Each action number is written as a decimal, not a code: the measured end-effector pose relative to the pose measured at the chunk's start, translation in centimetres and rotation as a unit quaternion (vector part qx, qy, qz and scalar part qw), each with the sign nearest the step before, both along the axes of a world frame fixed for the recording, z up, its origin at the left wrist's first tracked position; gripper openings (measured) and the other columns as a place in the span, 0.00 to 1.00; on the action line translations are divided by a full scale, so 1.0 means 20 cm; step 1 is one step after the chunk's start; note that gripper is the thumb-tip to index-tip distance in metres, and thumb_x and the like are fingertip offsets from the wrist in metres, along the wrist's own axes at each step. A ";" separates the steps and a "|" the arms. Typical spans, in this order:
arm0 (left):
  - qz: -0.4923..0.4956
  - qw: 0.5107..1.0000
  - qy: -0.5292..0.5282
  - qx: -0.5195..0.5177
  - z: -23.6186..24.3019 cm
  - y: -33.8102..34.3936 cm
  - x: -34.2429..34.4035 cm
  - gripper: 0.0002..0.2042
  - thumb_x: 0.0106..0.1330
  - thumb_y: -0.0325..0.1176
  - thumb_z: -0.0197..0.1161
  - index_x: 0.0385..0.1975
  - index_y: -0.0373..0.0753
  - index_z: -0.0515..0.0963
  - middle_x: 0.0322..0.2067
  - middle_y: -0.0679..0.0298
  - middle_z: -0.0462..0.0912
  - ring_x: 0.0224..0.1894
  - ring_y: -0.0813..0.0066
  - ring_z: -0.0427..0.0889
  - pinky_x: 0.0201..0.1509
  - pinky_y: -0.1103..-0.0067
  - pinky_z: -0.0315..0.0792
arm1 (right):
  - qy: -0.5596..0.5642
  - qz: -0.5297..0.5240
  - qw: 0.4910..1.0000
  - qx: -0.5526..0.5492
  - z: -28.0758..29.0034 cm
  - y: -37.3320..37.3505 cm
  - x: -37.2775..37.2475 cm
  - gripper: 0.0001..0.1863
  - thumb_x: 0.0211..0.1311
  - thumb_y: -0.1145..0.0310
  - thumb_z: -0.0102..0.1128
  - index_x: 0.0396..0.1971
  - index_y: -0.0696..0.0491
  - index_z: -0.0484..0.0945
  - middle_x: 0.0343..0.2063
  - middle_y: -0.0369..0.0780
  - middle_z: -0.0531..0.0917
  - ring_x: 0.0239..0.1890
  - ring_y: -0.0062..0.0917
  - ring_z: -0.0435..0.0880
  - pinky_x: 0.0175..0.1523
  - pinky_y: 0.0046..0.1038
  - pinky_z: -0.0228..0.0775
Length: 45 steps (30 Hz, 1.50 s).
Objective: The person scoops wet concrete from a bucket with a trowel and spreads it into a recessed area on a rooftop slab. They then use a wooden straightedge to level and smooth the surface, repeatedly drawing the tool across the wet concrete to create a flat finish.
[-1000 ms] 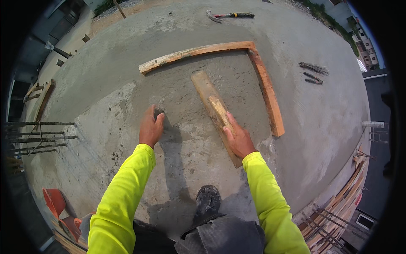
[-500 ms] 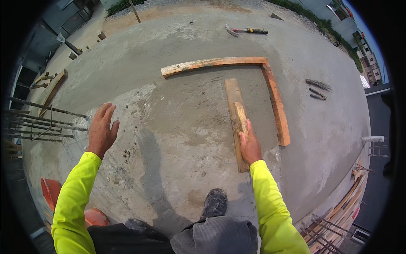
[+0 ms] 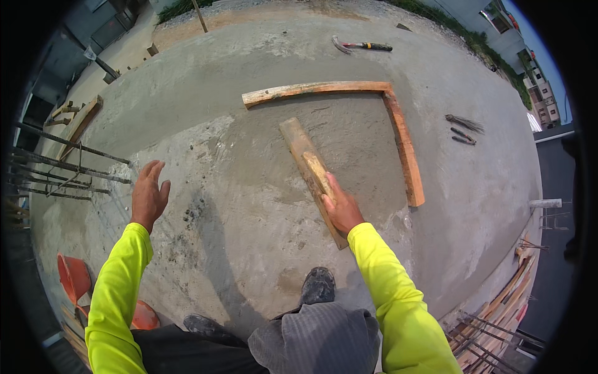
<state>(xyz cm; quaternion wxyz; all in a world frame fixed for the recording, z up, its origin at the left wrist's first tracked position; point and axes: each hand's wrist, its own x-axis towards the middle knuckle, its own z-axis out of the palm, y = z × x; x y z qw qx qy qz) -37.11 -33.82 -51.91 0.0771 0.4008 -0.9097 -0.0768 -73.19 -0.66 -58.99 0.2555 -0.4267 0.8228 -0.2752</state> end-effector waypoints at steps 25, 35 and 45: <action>0.762 0.541 0.351 -0.052 -0.10 1.08 2.30 0.11 0.70 0.37 0.54 0.29 0.38 0.77 0.17 0.70 0.70 0.17 0.82 0.66 0.21 0.79 0.61 | -0.068 -0.234 0.970 0.010 -0.20 0.76 -0.05 0.25 0.67 0.66 0.64 0.62 0.56 0.71 0.47 0.49 0.86 0.48 0.36 0.86 0.56 0.35 0.76; 0.741 0.369 0.517 0.218 -0.51 1.25 2.87 0.12 0.73 0.39 0.53 0.28 0.41 0.72 0.16 0.70 0.68 0.15 0.83 0.64 0.17 0.83 0.57 | -0.082 -0.305 0.945 0.085 -0.19 0.93 0.21 0.16 0.66 0.60 0.68 0.41 0.58 0.76 0.26 0.39 0.82 0.18 0.21 0.77 0.21 0.29 0.70; 0.535 0.546 0.557 0.325 0.11 0.88 2.14 0.14 0.76 0.41 0.52 0.26 0.44 0.68 0.14 0.70 0.67 0.12 0.85 0.62 0.12 0.86 0.54 | -0.141 -0.339 0.928 0.056 -0.09 1.02 0.24 0.15 0.64 0.64 0.68 0.43 0.58 0.76 0.24 0.37 0.82 0.15 0.19 0.75 0.20 0.26 0.70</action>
